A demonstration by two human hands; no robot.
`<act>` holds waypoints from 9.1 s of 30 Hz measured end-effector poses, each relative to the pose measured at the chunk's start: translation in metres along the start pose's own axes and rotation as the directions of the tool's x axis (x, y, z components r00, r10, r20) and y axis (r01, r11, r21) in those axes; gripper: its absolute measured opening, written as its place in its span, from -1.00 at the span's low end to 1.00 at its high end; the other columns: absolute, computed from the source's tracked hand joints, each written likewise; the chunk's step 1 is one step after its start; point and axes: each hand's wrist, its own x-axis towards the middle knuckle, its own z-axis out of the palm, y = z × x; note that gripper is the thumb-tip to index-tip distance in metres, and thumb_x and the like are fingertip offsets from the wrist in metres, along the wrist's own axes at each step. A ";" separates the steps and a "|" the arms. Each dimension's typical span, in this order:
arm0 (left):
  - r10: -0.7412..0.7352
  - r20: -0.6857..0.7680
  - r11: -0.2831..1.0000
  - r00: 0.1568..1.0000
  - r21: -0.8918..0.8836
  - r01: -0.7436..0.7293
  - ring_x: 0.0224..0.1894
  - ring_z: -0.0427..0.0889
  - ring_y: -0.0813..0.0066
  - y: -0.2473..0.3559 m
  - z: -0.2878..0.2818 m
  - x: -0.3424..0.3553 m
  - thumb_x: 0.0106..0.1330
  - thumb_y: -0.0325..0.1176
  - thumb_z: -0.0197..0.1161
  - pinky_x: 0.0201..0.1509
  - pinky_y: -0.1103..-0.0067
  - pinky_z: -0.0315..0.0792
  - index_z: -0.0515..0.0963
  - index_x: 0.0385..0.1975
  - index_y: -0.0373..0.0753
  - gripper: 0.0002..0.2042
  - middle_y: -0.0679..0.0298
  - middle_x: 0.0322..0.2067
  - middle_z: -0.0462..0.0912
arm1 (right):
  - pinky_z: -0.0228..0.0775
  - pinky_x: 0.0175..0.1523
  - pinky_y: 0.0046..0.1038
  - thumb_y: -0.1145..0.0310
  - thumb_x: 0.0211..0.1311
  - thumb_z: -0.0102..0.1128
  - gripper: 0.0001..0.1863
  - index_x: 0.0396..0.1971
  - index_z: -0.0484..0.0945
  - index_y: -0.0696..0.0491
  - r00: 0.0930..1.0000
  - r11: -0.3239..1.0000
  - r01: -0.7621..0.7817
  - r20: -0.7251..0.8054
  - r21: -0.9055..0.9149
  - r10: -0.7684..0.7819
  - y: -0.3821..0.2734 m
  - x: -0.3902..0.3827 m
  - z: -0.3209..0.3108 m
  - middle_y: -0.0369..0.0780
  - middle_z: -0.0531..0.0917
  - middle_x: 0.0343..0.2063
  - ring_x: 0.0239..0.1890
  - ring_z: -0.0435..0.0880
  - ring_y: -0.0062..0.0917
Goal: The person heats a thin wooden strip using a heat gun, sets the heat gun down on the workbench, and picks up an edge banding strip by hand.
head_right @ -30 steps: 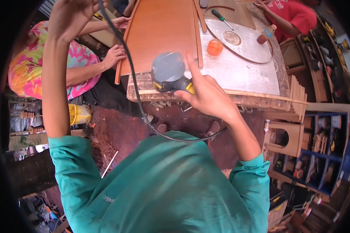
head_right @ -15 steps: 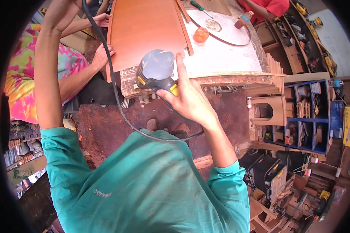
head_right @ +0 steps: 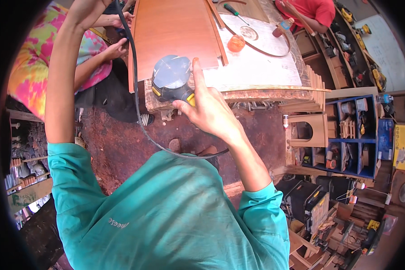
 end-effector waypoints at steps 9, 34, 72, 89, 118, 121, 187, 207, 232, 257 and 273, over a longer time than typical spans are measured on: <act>0.102 0.026 0.988 0.994 0.111 -0.104 -0.50 0.57 0.68 0.004 0.004 0.005 0.50 -0.25 0.19 -0.43 0.74 0.48 0.52 0.01 -0.20 -0.77 0.41 -0.39 0.61 | 0.37 0.32 -0.11 0.20 0.24 0.46 0.13 0.55 -0.19 0.27 0.986 0.992 0.096 -0.131 -0.084 -0.107 -0.002 0.000 0.004 0.30 0.63 0.03 0.18 0.61 0.14; -0.045 0.049 0.980 0.998 0.196 0.034 -0.47 0.62 0.64 0.030 0.017 -0.001 0.46 -0.02 0.11 -0.45 0.51 0.61 0.60 -0.17 -0.13 -0.69 0.37 -0.38 0.68 | 0.32 0.38 -0.08 0.22 0.28 0.42 0.08 0.51 -0.17 0.33 0.997 0.998 0.042 -0.073 0.048 -0.039 -0.005 -0.004 0.005 0.35 0.49 0.19 0.30 0.48 0.18; 0.109 0.130 0.980 0.986 0.154 -0.129 -0.40 0.59 0.64 0.017 0.045 0.016 0.52 -0.23 0.12 -0.35 0.70 0.52 0.47 -0.04 -0.20 -0.80 0.33 -0.32 0.64 | 0.40 0.27 -0.06 0.35 0.27 0.35 0.05 0.49 -0.22 0.40 0.975 0.974 -0.093 -0.218 -0.207 0.046 -0.007 -0.020 -0.013 0.39 0.52 0.10 0.13 0.58 0.25; 0.165 0.191 0.967 0.968 0.162 -0.197 -0.41 0.62 0.64 0.019 0.046 0.011 0.52 -0.25 0.12 -0.34 0.73 0.54 0.47 -0.08 -0.19 -0.83 0.31 -0.33 0.66 | 0.44 0.19 0.00 0.36 0.27 0.34 0.03 0.49 -0.20 0.38 0.971 0.980 -0.114 -0.229 -0.165 0.075 0.002 -0.025 -0.017 0.35 0.63 -0.08 0.03 0.63 0.27; 0.099 0.112 0.984 0.989 0.135 -0.114 -0.43 0.62 0.64 0.012 0.053 0.024 0.51 -0.21 0.18 -0.38 0.72 0.54 0.49 -0.01 -0.19 -0.77 0.33 -0.32 0.66 | 0.44 0.20 -0.01 0.25 0.30 0.34 0.04 0.51 -0.18 0.36 0.961 0.994 -0.092 -0.266 -0.067 0.071 0.008 -0.035 -0.030 0.34 0.64 -0.08 0.05 0.63 0.26; 0.100 0.133 0.988 0.986 0.106 -0.114 -0.42 0.63 0.64 0.011 0.050 0.023 0.51 -0.21 0.18 -0.38 0.72 0.54 0.48 0.05 -0.19 -0.74 0.31 -0.31 0.67 | 0.44 0.20 -0.01 0.25 0.30 0.34 0.05 0.51 -0.19 0.34 0.965 0.993 -0.108 -0.244 -0.042 0.095 0.005 -0.036 -0.031 0.34 0.65 -0.09 0.05 0.63 0.26; 0.129 0.051 0.985 0.990 0.111 -0.134 -0.50 0.59 0.68 0.030 0.022 0.014 0.53 -0.30 0.12 -0.44 0.78 0.52 0.54 -0.03 -0.28 -0.80 0.34 -0.39 0.67 | 0.41 0.25 -0.06 0.29 0.31 0.34 0.05 0.48 -0.23 0.44 0.994 0.999 0.050 -0.093 -0.012 -0.050 -0.021 0.001 0.007 0.40 0.57 0.01 0.10 0.61 0.23; -0.113 0.453 0.918 0.884 -0.292 0.267 -0.49 0.56 0.68 0.000 -0.075 0.130 0.51 -0.21 0.17 -0.44 0.77 0.50 0.51 -0.03 -0.24 -0.76 0.30 -0.32 0.64 | 0.44 0.21 -0.06 0.27 0.27 0.38 0.06 0.49 -0.17 0.40 0.987 0.994 -0.101 -0.131 -0.035 0.096 -0.009 -0.022 -0.025 0.38 0.62 -0.11 0.04 0.62 0.26; 0.083 0.096 0.970 0.992 0.218 -0.102 -0.39 0.63 0.63 0.010 0.085 0.033 0.53 -0.24 0.11 -0.27 0.66 0.56 0.46 0.08 -0.29 -0.71 0.29 -0.30 0.67 | 0.53 0.15 -0.25 0.21 0.26 0.44 0.11 0.51 -0.17 0.39 0.892 0.948 -0.295 -0.389 -0.116 0.230 0.075 -0.053 -0.085 0.19 0.73 -0.13 0.01 0.76 -0.10; 0.063 0.022 0.974 0.998 0.217 -0.066 -0.43 0.63 0.63 -0.011 0.133 0.040 0.48 -0.22 0.17 -0.32 0.67 0.52 0.56 -0.04 -0.19 -0.78 0.37 -0.37 0.68 | 0.44 0.23 -0.08 0.20 0.31 0.34 0.10 0.51 -0.27 0.39 0.945 0.991 -0.082 -0.326 -0.105 0.043 0.115 -0.051 -0.108 0.33 0.65 -0.09 0.08 0.64 0.22; 0.053 0.009 0.977 0.999 0.208 -0.054 -0.44 0.64 0.63 0.005 0.114 0.017 0.51 -0.25 0.12 -0.40 0.67 0.61 0.51 0.02 -0.25 -0.75 0.33 -0.35 0.68 | 0.34 0.37 -0.13 0.16 0.30 0.38 0.09 0.51 -0.18 0.38 0.995 0.986 -0.010 -0.096 0.164 0.026 0.069 -0.014 -0.056 0.36 0.51 0.16 0.28 0.52 0.15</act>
